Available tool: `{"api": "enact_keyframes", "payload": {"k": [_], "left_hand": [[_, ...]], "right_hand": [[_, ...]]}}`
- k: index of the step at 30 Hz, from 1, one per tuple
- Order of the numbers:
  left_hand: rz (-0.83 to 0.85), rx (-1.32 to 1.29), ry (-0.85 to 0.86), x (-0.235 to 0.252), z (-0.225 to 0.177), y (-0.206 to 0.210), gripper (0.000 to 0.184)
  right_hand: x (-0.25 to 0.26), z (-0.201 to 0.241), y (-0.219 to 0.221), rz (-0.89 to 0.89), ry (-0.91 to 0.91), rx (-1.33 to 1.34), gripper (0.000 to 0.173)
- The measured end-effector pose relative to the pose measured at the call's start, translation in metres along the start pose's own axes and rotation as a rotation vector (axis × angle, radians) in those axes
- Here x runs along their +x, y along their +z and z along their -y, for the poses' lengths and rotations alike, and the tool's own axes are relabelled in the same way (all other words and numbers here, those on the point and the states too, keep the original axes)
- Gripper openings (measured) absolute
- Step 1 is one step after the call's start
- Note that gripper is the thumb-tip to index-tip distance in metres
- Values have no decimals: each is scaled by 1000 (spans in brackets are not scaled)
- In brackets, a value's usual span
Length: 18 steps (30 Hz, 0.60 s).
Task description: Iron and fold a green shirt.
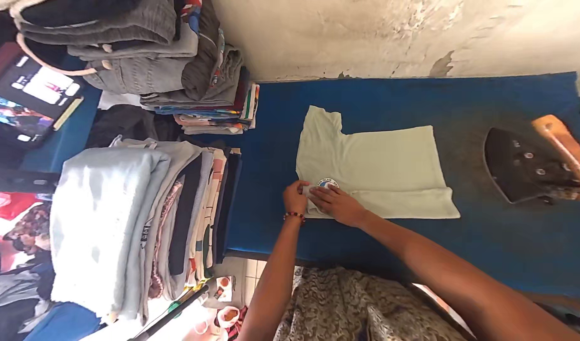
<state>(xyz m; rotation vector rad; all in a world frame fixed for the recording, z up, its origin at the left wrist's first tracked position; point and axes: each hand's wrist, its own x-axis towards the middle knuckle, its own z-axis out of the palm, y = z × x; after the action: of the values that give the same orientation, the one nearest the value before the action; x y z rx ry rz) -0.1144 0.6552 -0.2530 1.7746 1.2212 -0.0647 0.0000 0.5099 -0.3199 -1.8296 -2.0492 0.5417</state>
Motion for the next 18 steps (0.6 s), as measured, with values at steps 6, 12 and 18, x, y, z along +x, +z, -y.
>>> {"api": "enact_keyframes", "payload": {"k": [6,12,18], "left_hand": [[-334,186,361,-39,15,29,22],[-436,185,483,-71,57,44,32],[-525,285,515,-67,61,45,18]], "right_hand": [[-7,17,-14,30,63,12,48],[12,24,-32,-130,154,268,45],[25,-10,-9,-95,-83,204,40]]}}
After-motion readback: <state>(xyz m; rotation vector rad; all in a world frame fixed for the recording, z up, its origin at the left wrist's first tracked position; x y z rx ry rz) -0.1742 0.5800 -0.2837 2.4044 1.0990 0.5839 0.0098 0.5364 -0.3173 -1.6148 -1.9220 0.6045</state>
